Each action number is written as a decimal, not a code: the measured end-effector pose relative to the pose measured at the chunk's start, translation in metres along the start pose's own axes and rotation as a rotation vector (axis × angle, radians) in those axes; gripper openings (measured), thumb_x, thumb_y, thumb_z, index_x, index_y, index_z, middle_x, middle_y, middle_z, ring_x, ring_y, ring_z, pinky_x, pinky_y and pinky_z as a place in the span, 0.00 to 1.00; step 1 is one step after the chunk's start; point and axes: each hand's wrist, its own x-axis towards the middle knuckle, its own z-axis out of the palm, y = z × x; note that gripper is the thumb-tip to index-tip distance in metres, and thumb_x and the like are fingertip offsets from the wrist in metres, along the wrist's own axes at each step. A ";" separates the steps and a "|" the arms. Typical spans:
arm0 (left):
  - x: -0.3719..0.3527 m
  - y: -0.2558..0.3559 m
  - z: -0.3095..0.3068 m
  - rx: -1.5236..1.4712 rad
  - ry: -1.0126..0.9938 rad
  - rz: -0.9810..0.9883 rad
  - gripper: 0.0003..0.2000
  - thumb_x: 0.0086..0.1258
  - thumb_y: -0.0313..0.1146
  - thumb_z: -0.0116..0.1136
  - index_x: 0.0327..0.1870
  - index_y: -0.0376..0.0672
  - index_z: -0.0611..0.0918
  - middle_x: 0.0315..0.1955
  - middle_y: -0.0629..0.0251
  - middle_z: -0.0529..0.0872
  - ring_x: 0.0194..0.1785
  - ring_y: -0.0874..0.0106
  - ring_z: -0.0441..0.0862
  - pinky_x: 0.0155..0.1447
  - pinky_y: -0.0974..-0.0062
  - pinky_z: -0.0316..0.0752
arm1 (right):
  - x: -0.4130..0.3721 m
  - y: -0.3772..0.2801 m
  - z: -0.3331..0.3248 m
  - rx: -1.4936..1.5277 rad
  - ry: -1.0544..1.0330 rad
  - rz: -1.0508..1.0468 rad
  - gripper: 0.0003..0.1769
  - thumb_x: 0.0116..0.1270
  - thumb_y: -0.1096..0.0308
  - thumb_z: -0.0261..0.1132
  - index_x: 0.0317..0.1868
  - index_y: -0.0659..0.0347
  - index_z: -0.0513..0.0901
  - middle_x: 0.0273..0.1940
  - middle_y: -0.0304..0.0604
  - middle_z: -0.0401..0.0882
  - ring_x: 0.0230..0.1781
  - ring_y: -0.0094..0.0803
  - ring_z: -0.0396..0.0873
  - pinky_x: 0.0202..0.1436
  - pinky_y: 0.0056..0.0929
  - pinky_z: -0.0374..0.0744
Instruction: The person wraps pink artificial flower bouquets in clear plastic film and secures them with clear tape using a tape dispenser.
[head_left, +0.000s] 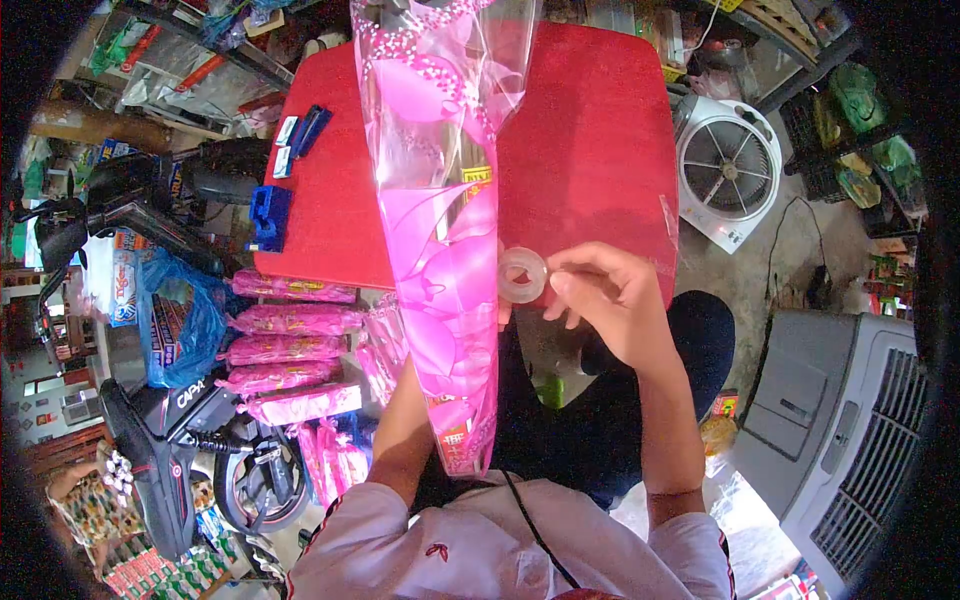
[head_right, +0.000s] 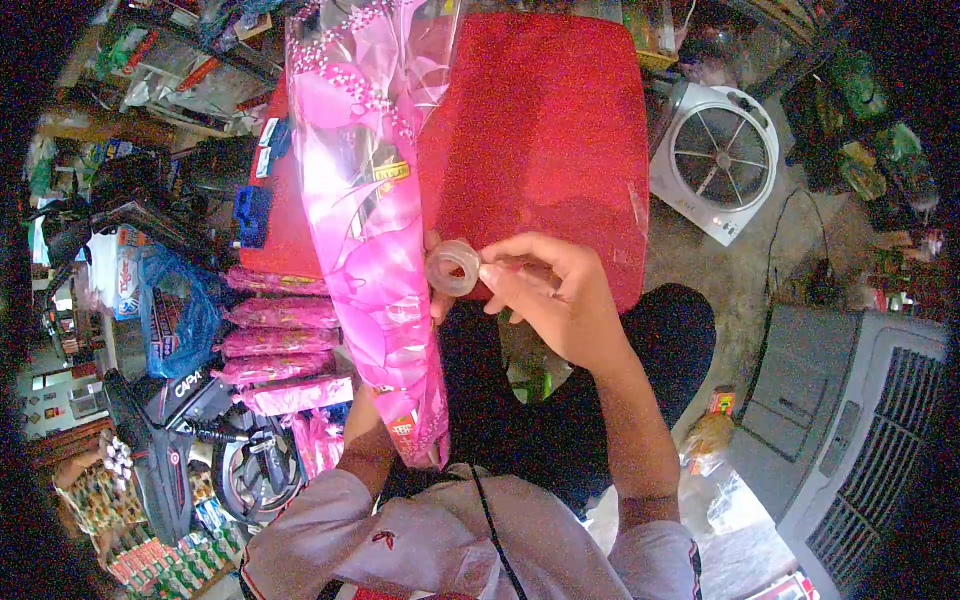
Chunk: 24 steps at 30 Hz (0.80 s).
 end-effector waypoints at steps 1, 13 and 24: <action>-0.001 -0.003 -0.001 0.013 0.034 0.031 0.23 0.79 0.50 0.47 0.58 0.36 0.72 0.28 0.44 0.81 0.22 0.61 0.80 0.22 0.72 0.74 | 0.000 0.000 -0.001 0.018 -0.001 0.018 0.13 0.71 0.66 0.67 0.49 0.67 0.83 0.40 0.42 0.86 0.31 0.24 0.85 0.30 0.20 0.77; -0.002 -0.020 0.002 0.204 0.009 0.272 0.21 0.76 0.43 0.53 0.58 0.33 0.72 0.41 0.46 0.80 0.24 0.53 0.84 0.23 0.67 0.81 | 0.004 0.004 -0.009 0.111 -0.041 0.106 0.07 0.70 0.68 0.67 0.41 0.64 0.82 0.34 0.42 0.84 0.28 0.27 0.84 0.27 0.20 0.75; -0.003 0.000 0.003 -0.069 -0.361 0.124 0.20 0.76 0.44 0.54 0.56 0.34 0.75 0.47 0.44 0.72 0.36 0.39 0.83 0.33 0.53 0.87 | -0.004 -0.001 -0.011 0.263 -0.242 0.147 0.08 0.69 0.67 0.67 0.41 0.63 0.80 0.34 0.40 0.83 0.30 0.28 0.84 0.27 0.22 0.77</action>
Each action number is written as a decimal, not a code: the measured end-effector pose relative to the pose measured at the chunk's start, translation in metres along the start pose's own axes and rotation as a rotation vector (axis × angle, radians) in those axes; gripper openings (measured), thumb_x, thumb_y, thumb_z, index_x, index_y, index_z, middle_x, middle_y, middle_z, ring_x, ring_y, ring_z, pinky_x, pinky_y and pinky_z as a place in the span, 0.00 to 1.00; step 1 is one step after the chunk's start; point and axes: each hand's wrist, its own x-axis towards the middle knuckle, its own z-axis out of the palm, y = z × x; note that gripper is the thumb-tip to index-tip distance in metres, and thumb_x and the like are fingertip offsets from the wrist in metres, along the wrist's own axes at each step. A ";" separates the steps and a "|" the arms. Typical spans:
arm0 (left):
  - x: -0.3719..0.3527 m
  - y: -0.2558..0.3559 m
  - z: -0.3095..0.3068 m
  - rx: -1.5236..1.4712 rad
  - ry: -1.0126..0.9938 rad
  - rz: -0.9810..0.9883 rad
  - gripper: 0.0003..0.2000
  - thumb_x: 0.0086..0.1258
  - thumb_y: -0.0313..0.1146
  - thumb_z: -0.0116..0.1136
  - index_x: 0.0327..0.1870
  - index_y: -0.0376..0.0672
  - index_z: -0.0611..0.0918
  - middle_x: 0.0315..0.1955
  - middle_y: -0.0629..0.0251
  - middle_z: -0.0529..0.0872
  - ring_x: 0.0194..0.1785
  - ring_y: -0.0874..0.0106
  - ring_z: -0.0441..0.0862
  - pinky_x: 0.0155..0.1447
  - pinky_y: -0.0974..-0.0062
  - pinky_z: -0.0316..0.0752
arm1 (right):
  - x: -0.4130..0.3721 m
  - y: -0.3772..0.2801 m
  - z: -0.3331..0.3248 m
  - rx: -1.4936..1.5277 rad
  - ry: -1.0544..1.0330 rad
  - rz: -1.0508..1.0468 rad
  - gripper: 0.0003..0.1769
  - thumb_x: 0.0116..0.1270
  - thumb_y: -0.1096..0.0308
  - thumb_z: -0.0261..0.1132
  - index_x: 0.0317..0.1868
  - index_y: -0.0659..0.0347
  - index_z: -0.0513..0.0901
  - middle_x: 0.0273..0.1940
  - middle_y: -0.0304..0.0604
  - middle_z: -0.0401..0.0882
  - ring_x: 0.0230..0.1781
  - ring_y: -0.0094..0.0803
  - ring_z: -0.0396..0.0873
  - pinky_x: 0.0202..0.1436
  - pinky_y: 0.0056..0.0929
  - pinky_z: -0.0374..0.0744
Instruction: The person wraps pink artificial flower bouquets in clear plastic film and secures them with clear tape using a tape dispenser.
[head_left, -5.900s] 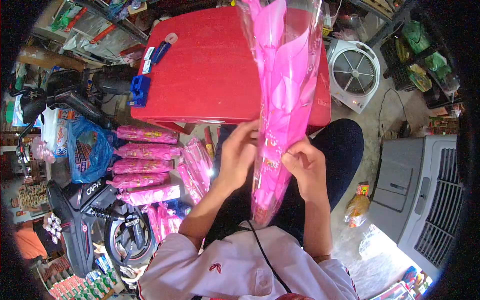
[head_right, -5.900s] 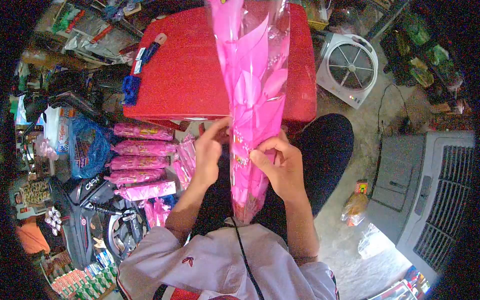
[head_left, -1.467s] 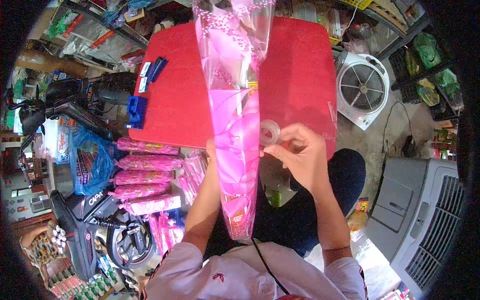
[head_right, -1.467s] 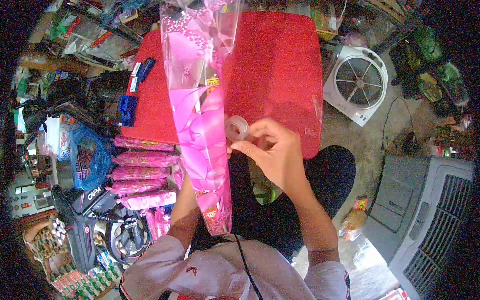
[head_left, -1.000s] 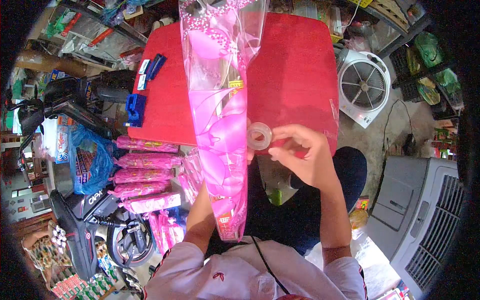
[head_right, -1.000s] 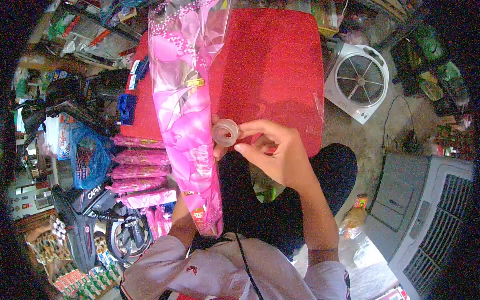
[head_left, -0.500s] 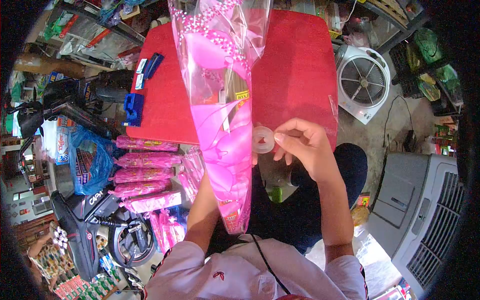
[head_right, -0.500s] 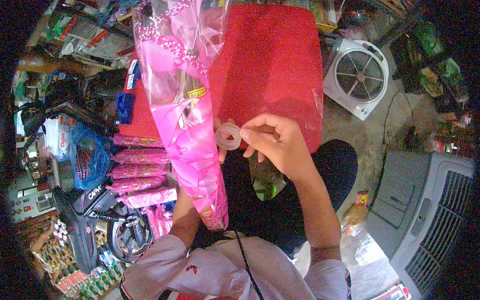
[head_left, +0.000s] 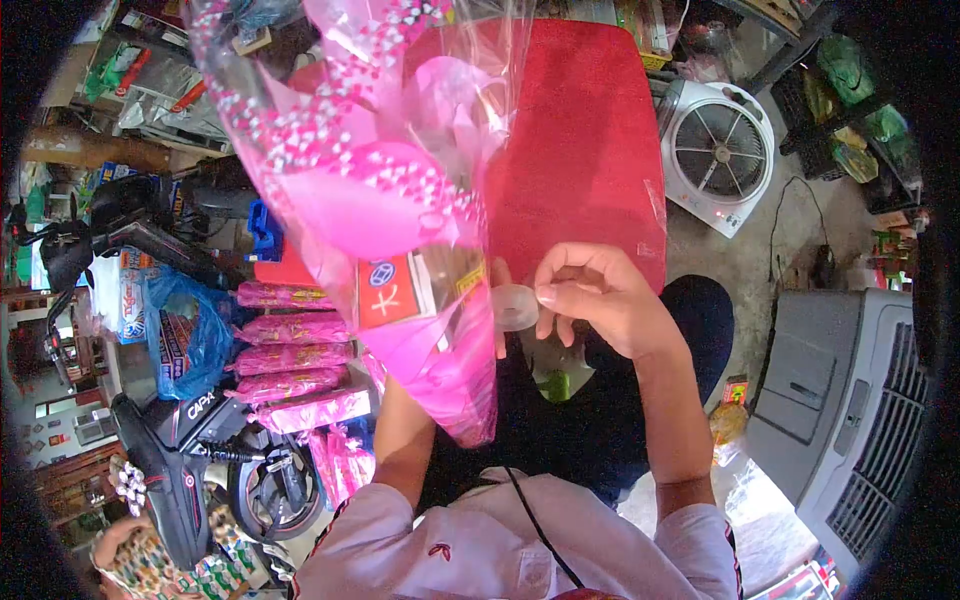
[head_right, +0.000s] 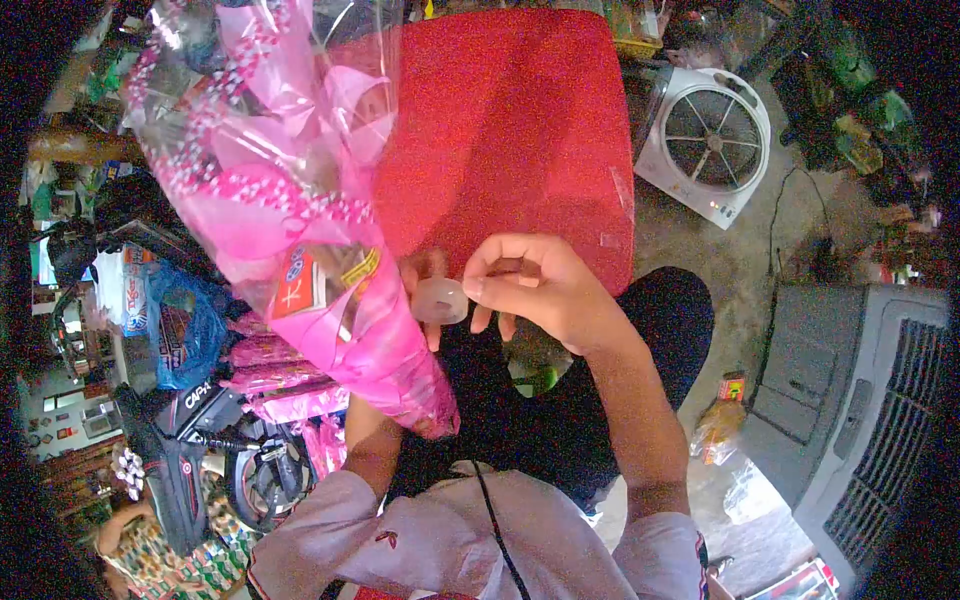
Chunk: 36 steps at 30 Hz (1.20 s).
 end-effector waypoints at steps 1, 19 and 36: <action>0.000 0.002 -0.001 -0.049 -0.044 -0.030 0.20 0.76 0.44 0.54 0.55 0.34 0.75 0.48 0.44 0.72 0.37 0.37 0.83 0.34 0.52 0.87 | -0.001 -0.001 0.000 -0.005 -0.033 0.001 0.08 0.70 0.66 0.67 0.42 0.63 0.81 0.35 0.40 0.83 0.31 0.27 0.84 0.27 0.22 0.77; 0.011 0.010 0.033 -0.083 -0.249 -0.143 0.24 0.77 0.51 0.52 0.45 0.31 0.78 0.39 0.43 0.73 0.32 0.44 0.86 0.32 0.57 0.87 | -0.009 0.002 -0.001 -0.014 -0.444 -0.051 0.12 0.77 0.60 0.60 0.45 0.61 0.77 0.35 0.35 0.78 0.34 0.20 0.75 0.36 0.20 0.74; -0.007 0.003 0.040 0.047 -0.087 -0.099 0.23 0.71 0.53 0.59 0.42 0.35 0.79 0.40 0.44 0.74 0.28 0.49 0.85 0.28 0.60 0.85 | -0.013 0.001 -0.004 -0.084 -0.481 -0.039 0.11 0.79 0.61 0.57 0.44 0.61 0.76 0.40 0.36 0.76 0.38 0.22 0.77 0.41 0.23 0.75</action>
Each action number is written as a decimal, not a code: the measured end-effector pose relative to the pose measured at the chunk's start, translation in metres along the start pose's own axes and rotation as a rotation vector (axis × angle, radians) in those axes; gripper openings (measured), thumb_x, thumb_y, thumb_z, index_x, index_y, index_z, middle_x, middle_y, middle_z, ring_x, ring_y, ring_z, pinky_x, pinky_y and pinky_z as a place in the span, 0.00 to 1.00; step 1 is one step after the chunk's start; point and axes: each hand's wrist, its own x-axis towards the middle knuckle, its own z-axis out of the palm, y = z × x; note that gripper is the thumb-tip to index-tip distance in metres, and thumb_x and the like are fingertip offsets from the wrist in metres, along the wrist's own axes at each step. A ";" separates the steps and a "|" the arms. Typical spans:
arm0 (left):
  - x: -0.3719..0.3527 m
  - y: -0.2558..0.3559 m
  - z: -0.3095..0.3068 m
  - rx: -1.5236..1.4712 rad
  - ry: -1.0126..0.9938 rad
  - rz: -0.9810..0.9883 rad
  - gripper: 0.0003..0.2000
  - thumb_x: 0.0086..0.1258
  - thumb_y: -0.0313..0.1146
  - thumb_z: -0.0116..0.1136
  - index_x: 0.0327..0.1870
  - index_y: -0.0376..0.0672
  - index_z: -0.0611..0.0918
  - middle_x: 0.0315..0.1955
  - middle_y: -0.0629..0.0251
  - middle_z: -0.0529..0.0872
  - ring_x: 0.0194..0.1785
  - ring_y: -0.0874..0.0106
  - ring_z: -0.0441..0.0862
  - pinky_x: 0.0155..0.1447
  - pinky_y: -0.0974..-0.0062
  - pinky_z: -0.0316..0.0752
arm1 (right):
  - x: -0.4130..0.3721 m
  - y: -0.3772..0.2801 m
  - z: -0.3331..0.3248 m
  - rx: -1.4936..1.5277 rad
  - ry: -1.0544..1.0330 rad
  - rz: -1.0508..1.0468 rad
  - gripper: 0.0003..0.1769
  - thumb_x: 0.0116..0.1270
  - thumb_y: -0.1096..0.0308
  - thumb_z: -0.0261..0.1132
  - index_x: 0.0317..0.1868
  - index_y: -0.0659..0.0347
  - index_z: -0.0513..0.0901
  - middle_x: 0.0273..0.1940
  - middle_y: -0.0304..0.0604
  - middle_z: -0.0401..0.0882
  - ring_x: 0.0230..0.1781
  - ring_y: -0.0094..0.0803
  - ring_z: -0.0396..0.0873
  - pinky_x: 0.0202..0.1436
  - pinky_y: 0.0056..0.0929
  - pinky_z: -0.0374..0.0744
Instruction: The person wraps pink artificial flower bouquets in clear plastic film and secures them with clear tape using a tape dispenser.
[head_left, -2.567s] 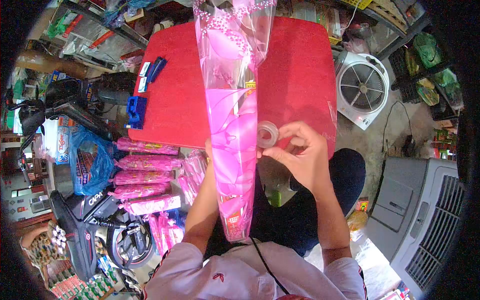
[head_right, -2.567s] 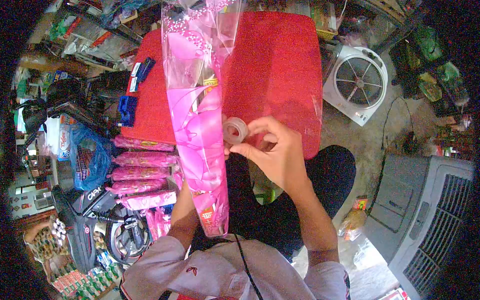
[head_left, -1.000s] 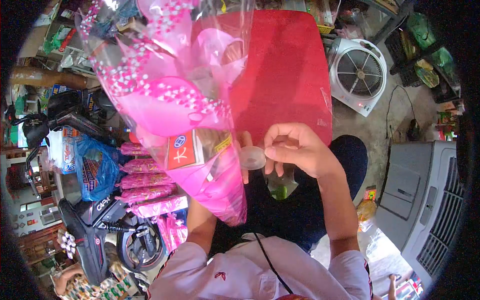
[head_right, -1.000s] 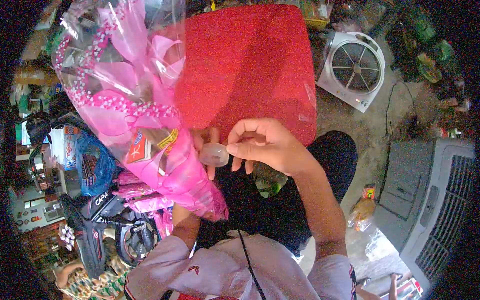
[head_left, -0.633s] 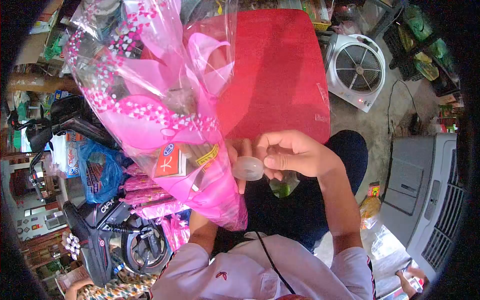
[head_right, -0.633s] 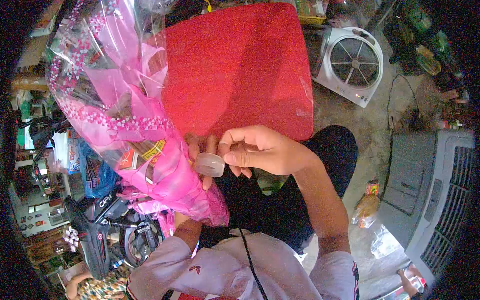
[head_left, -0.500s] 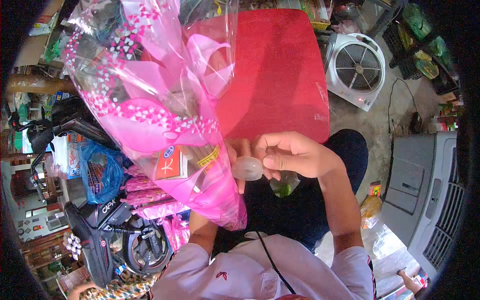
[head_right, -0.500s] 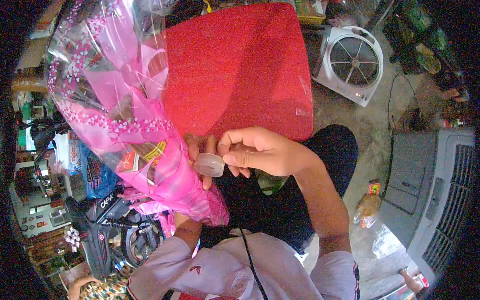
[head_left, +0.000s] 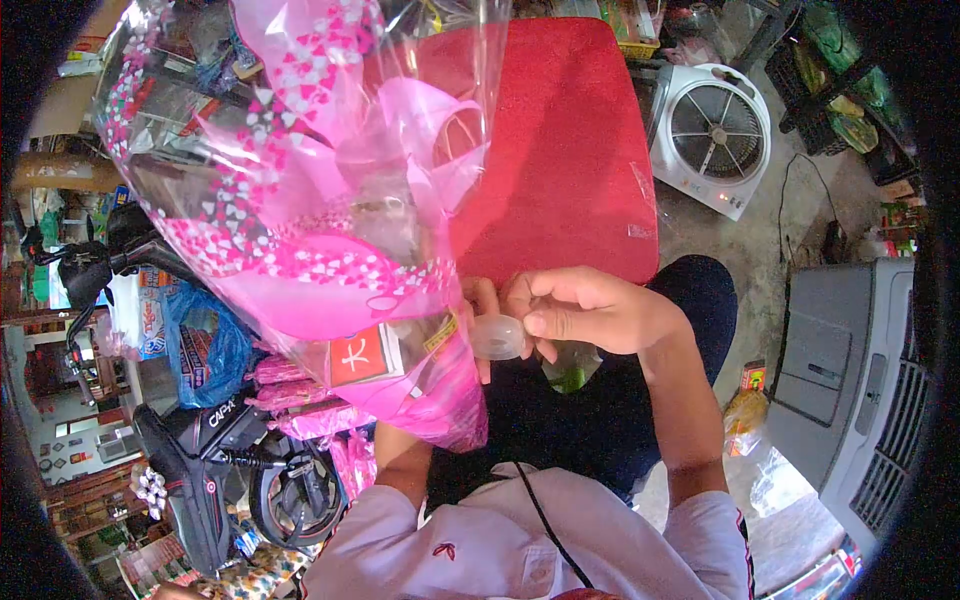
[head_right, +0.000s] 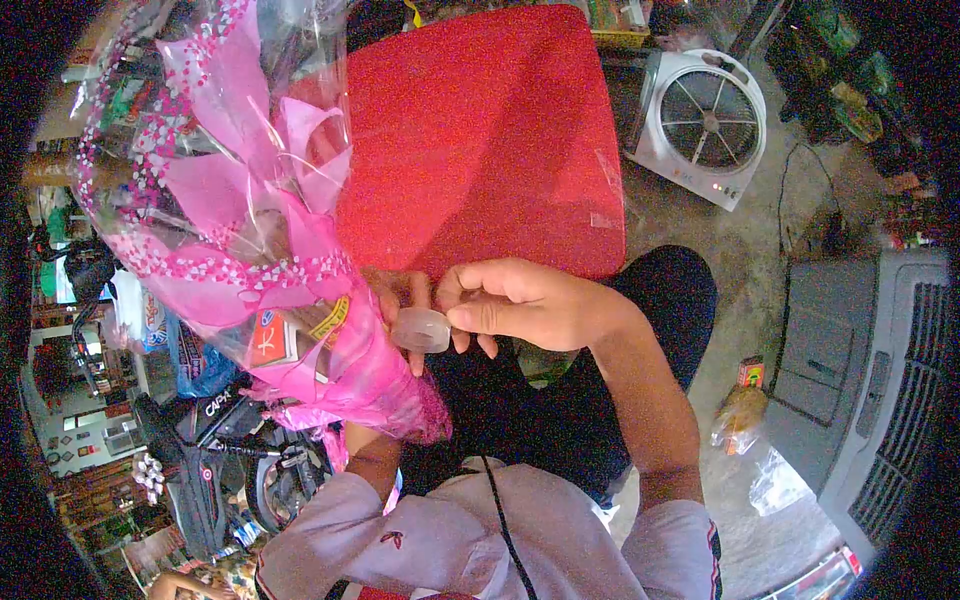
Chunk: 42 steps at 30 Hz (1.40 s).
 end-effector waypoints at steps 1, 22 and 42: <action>-0.004 -0.002 -0.005 0.017 -0.005 -0.024 0.24 0.71 0.54 0.59 0.41 0.36 0.79 0.40 0.44 0.75 0.28 0.50 0.85 0.28 0.61 0.85 | 0.000 -0.001 0.001 0.005 -0.003 -0.011 0.12 0.79 0.60 0.58 0.44 0.61 0.76 0.40 0.36 0.76 0.39 0.22 0.77 0.41 0.22 0.75; 0.008 0.000 -0.004 -0.213 -0.155 0.074 0.26 0.78 0.51 0.50 0.54 0.31 0.77 0.41 0.37 0.73 0.34 0.41 0.84 0.33 0.54 0.86 | 0.003 -0.001 0.006 0.042 0.093 -0.117 0.10 0.67 0.72 0.71 0.43 0.63 0.77 0.42 0.36 0.79 0.44 0.23 0.79 0.48 0.25 0.78; 0.014 -0.004 -0.017 -0.143 -0.221 0.034 0.29 0.74 0.58 0.52 0.49 0.32 0.78 0.42 0.41 0.72 0.33 0.44 0.85 0.33 0.57 0.86 | 0.000 -0.005 0.007 -0.013 0.055 -0.061 0.13 0.75 0.60 0.63 0.43 0.62 0.75 0.37 0.33 0.73 0.37 0.19 0.73 0.41 0.21 0.72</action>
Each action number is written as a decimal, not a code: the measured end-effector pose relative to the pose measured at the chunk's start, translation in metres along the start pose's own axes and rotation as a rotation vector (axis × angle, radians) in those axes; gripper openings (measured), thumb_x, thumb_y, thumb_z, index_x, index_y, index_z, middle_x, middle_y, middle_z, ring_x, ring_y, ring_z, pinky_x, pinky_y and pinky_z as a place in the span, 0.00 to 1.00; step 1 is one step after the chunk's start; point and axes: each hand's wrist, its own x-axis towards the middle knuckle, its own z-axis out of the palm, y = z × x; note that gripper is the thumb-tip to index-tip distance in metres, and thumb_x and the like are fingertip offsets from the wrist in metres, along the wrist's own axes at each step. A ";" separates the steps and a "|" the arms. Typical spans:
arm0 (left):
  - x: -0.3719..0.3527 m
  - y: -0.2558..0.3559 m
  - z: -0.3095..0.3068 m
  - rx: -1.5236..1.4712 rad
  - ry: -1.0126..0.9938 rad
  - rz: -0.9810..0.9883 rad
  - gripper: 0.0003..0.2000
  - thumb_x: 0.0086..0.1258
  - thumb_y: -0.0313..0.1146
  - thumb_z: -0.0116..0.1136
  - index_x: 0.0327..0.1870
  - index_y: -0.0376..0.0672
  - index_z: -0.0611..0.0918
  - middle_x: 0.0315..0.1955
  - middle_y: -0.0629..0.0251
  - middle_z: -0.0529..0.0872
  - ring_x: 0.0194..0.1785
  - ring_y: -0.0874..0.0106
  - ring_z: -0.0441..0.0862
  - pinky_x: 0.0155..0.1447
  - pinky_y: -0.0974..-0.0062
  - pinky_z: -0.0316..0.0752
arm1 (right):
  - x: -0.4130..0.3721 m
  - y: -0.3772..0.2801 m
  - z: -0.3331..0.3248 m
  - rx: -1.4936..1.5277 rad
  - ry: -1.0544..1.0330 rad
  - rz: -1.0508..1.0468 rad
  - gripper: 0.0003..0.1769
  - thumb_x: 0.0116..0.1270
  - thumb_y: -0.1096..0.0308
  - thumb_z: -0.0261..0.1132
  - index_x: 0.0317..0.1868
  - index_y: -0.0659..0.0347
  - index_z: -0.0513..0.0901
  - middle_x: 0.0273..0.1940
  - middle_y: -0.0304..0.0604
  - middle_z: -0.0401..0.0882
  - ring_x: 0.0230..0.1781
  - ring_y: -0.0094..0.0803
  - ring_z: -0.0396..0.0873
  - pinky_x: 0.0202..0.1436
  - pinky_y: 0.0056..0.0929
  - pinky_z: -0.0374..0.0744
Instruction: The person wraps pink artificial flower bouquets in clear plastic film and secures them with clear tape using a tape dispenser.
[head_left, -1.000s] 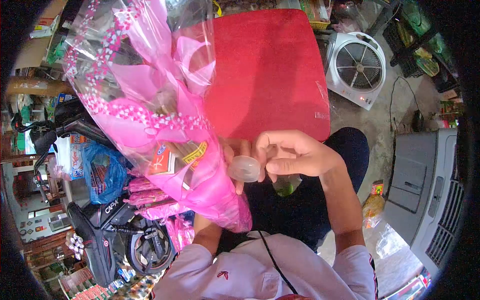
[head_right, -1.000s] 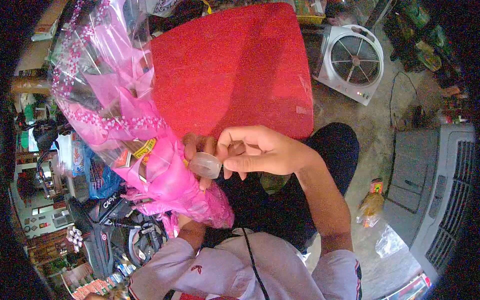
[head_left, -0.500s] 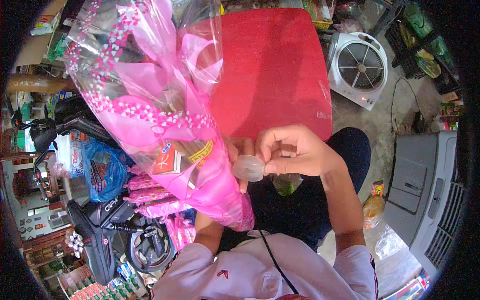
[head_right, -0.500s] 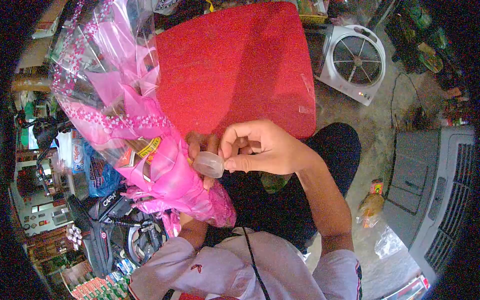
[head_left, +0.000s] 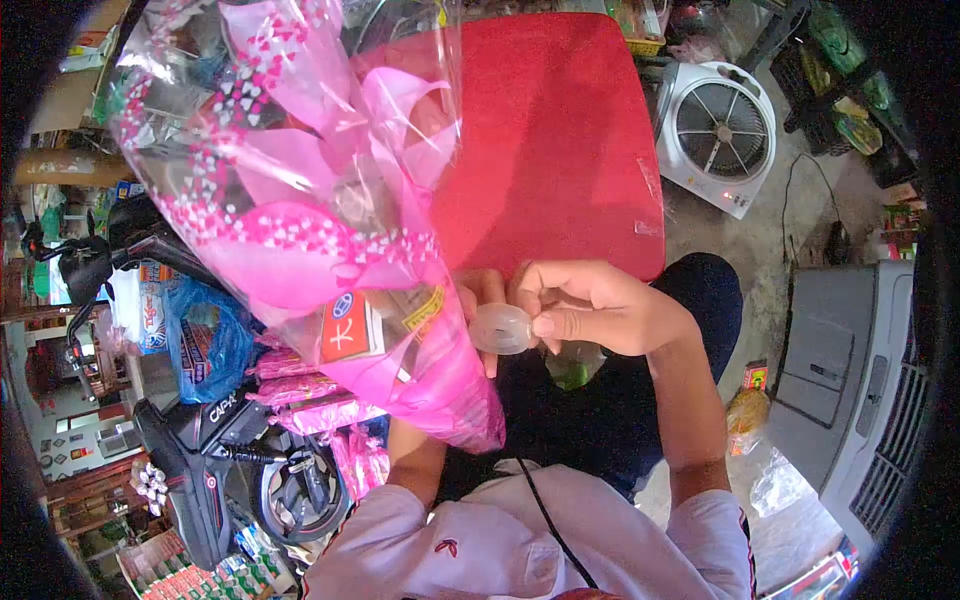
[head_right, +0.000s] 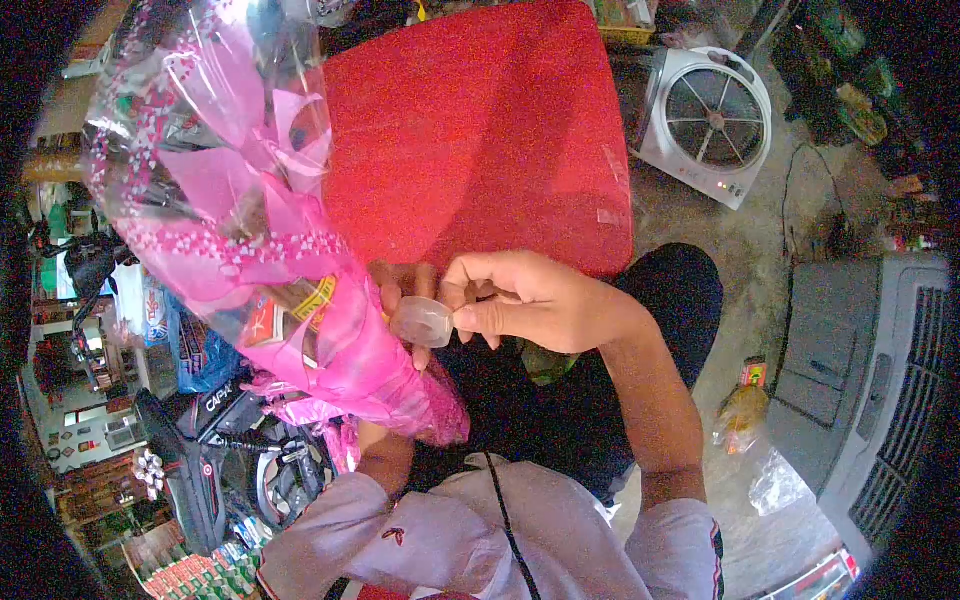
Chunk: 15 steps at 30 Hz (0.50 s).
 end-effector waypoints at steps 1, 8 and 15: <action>-0.003 0.000 -0.002 0.024 -0.006 -0.001 0.30 0.74 0.58 0.51 0.49 0.32 0.78 0.42 0.41 0.72 0.33 0.44 0.85 0.33 0.57 0.86 | 0.000 -0.001 0.001 0.014 -0.003 0.018 0.13 0.75 0.60 0.63 0.44 0.62 0.75 0.37 0.33 0.73 0.37 0.19 0.73 0.41 0.21 0.72; 0.003 0.005 0.019 0.081 0.183 0.028 0.32 0.74 0.63 0.47 0.46 0.34 0.80 0.37 0.42 0.73 0.29 0.47 0.85 0.27 0.61 0.84 | 0.000 0.002 -0.005 -0.032 -0.037 0.029 0.12 0.77 0.60 0.59 0.46 0.62 0.75 0.39 0.39 0.80 0.38 0.23 0.77 0.40 0.24 0.76; 0.005 -0.001 0.016 0.000 0.163 0.054 0.29 0.75 0.59 0.48 0.46 0.34 0.80 0.36 0.43 0.74 0.28 0.48 0.84 0.26 0.62 0.83 | -0.001 -0.001 -0.002 0.046 0.003 0.024 0.11 0.76 0.61 0.60 0.45 0.61 0.75 0.41 0.39 0.80 0.42 0.24 0.79 0.44 0.25 0.78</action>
